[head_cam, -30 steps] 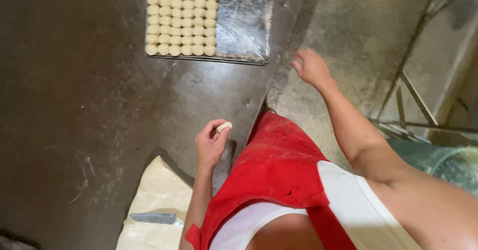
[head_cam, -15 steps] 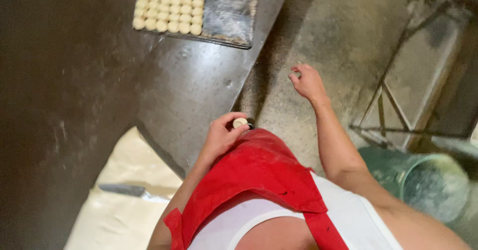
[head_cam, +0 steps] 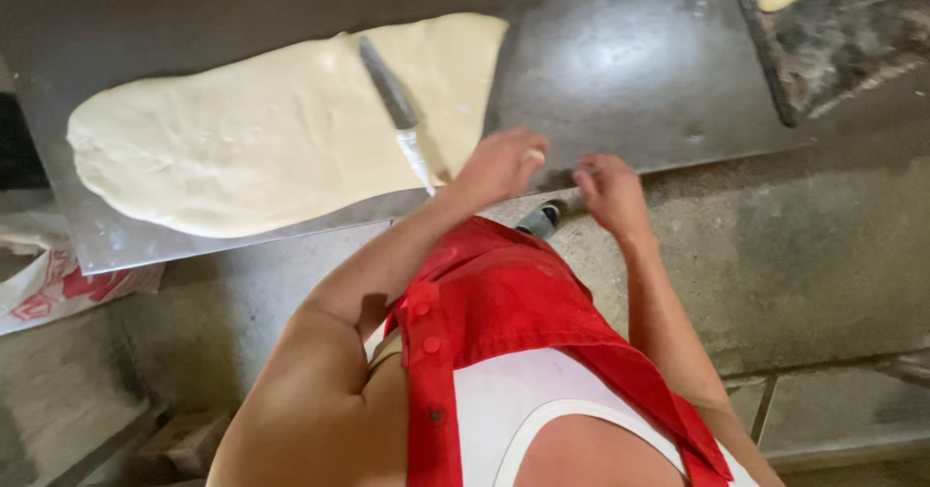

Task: The person uses a knife to cut portions of dough from a large sheet on a table, rolls each portion into a small ball by hand, and places the balls onto a metal tray.

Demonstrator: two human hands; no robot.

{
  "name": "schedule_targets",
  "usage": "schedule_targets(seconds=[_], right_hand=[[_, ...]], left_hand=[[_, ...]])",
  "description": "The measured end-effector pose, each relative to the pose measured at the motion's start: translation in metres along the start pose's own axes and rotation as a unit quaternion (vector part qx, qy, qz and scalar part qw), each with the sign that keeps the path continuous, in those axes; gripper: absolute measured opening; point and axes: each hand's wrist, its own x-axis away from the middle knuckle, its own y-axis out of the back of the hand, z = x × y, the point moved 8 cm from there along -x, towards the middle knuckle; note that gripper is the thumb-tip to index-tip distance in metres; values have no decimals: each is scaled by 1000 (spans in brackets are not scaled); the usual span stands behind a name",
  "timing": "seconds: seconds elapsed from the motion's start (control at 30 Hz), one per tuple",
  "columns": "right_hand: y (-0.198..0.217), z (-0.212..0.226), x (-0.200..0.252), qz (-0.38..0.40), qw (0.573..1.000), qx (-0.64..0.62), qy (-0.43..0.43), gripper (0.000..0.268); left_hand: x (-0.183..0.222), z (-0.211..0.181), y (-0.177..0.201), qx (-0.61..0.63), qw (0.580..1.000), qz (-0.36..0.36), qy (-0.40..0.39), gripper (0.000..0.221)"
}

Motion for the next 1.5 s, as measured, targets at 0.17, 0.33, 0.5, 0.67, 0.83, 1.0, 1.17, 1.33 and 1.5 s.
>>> schedule_targets(seconds=[0.17,0.33,0.5,0.67,0.83,1.0,1.17,1.33,1.5], right_hand=[[-118,146,-8,15,972,95,213,20],[-222,206,-43,-12,957,229,178,37],[-232,195,-45,6,942,323,91,53],[-184,197,-23,-58,973,224,-23,63],[-208,170,-128,13,952,288,-104,86],[-233,147,-83,11,967,208,-145,74],[-256,172,145,141,941,161,-260,83],[-228,208,181,75,972,58,-213,68],[-230,250,90,13,996,90,-16,61]], left_hand=[[7,137,118,-85,994,-68,-4,13],[6,281,226,-236,957,-165,38,11],[34,296,205,-380,910,-162,-6,27],[32,313,187,-333,940,-32,63,26],[28,318,193,-264,957,69,99,25],[26,297,214,-154,976,98,118,32],[-28,240,217,-237,965,70,-93,54],[-117,193,107,-81,950,177,-243,47],[-146,205,-3,-244,906,239,-251,42]])
